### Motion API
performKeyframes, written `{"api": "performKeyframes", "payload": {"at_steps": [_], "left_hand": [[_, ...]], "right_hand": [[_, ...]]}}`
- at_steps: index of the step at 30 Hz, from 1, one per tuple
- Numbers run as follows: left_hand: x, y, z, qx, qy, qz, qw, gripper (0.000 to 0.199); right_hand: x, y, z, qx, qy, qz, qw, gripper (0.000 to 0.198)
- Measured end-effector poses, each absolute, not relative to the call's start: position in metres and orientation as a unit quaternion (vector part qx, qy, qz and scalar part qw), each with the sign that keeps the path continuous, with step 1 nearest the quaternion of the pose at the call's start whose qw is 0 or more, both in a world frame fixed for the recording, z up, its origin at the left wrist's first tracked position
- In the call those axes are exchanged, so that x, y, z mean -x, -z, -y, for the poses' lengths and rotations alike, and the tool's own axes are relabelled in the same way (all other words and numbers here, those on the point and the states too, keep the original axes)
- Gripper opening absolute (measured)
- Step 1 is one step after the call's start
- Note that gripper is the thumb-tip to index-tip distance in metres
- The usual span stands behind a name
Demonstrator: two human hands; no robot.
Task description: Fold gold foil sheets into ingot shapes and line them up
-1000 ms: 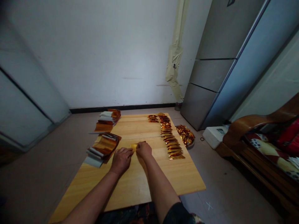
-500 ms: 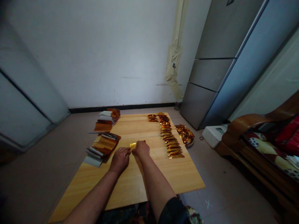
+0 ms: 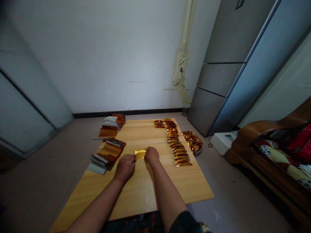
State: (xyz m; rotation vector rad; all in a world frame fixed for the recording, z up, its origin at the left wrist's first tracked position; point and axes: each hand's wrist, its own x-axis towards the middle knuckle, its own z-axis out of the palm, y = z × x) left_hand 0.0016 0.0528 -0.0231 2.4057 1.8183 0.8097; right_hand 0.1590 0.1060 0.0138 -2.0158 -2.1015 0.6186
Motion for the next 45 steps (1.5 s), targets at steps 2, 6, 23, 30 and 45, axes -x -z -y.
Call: {"api": "performKeyframes", "payload": {"at_steps": [2, 6, 23, 30, 45], "left_hand": [[-0.002, 0.02, -0.052, -0.764, -0.265, -0.588, 0.014, 0.018], [-0.004, 0.015, -0.05, -0.764, -0.266, -0.587, 0.025, 0.017], [-0.004, 0.018, -0.057, -0.766, -0.21, -0.607, 0.019, 0.023], [-0.002, 0.016, -0.052, -0.791, -0.262, -0.551, 0.028, 0.019], [-0.004, 0.016, -0.053, -0.772, -0.283, -0.568, 0.023, 0.011]], "right_hand": [[-0.169, -0.014, -0.101, 0.668, -0.21, 0.705, 0.111, 0.028], [-0.177, -0.015, -0.089, 0.668, -0.208, 0.702, 0.134, 0.027], [-0.174, -0.012, -0.089, 0.66, -0.209, 0.707, 0.144, 0.024], [-0.183, -0.003, -0.077, 0.625, -0.216, 0.713, 0.231, 0.02], [-0.194, 0.003, -0.07, 0.666, -0.2, 0.677, 0.241, 0.043]]}}
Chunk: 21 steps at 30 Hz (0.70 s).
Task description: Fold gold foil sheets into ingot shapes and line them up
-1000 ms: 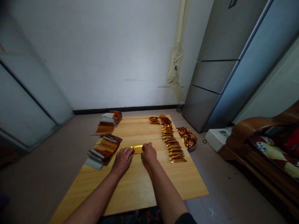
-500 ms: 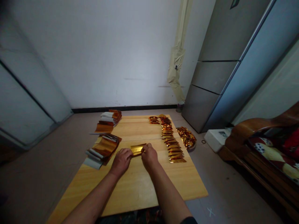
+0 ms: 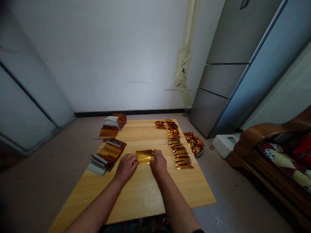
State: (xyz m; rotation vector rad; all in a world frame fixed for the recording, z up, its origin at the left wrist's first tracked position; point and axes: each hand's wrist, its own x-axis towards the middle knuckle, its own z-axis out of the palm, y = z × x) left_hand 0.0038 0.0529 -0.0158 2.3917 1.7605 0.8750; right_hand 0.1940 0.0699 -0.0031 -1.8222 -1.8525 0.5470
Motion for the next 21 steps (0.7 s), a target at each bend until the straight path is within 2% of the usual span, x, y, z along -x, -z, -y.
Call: {"api": "performKeyframes", "payload": {"at_steps": [3, 6, 10, 13, 17, 21], "left_hand": [[-0.004, 0.015, -0.053, -0.759, -0.299, -0.577, 0.036, 0.006], [-0.004, 0.019, -0.055, -0.741, -0.333, -0.581, 0.041, 0.021], [-0.003, 0.029, -0.06, -0.727, -0.37, -0.577, 0.035, 0.044], [-0.003, 0.033, -0.061, -0.718, -0.38, -0.582, 0.035, 0.05], [-0.003, 0.03, -0.06, -0.724, -0.371, -0.58, 0.044, 0.044], [-0.002, 0.028, -0.058, -0.725, -0.378, -0.573, 0.053, 0.034]], "right_hand": [[-0.193, -0.003, -0.07, 0.665, -0.225, 0.67, 0.242, 0.064], [-0.193, -0.007, -0.071, 0.664, -0.235, 0.671, 0.232, 0.065], [-0.193, -0.005, -0.069, 0.661, -0.207, 0.677, 0.25, 0.048], [-0.194, -0.002, -0.068, 0.649, -0.192, 0.69, 0.257, 0.032], [-0.195, -0.002, -0.067, 0.642, -0.196, 0.704, 0.232, 0.022], [-0.197, -0.001, -0.068, 0.628, -0.18, 0.728, 0.207, 0.023]]}}
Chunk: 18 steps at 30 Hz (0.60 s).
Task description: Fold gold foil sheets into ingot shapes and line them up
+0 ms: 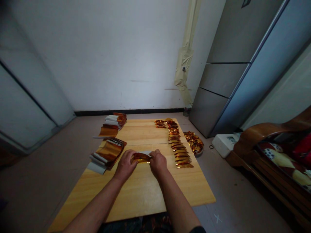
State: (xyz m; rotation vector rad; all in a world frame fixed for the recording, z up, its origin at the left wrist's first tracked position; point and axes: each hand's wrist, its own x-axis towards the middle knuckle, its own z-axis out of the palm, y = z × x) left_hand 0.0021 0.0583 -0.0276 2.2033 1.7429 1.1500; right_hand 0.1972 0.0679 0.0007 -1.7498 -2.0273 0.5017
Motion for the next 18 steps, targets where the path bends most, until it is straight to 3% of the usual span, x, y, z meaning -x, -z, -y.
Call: {"api": "performKeyframes", "payload": {"at_steps": [10, 18], "left_hand": [[0.0013, 0.0249, -0.0567, -0.746, -0.357, -0.556, 0.089, 0.026], [0.001, 0.0241, -0.0518, -0.769, -0.31, -0.557, 0.047, 0.031]], "right_hand": [[-0.2026, -0.0001, -0.0652, 0.608, -0.156, 0.759, 0.171, 0.023], [-0.2038, 0.0023, -0.0608, 0.585, -0.133, 0.781, 0.175, 0.023]]}}
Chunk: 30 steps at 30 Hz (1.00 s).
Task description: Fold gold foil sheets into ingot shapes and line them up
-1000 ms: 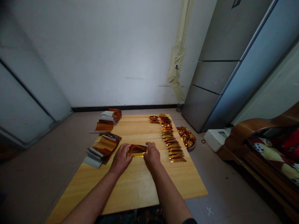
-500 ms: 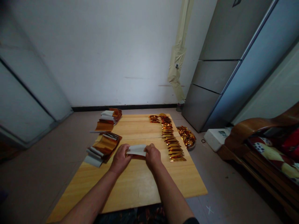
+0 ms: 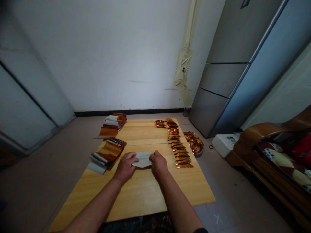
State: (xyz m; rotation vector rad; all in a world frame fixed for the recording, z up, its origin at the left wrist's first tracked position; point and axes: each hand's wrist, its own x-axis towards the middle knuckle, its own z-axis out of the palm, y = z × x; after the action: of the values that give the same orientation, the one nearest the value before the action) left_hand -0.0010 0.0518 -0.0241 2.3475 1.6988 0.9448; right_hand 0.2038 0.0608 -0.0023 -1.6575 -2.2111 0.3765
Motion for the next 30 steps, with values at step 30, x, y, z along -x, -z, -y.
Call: {"api": "performKeyframes", "payload": {"at_steps": [30], "left_hand": [[-0.01, 0.015, -0.044, -0.792, -0.253, -0.556, -0.01, 0.02]], "right_hand": [[-0.19, -0.022, -0.098, 0.628, -0.176, 0.753, 0.09, 0.054]]}}
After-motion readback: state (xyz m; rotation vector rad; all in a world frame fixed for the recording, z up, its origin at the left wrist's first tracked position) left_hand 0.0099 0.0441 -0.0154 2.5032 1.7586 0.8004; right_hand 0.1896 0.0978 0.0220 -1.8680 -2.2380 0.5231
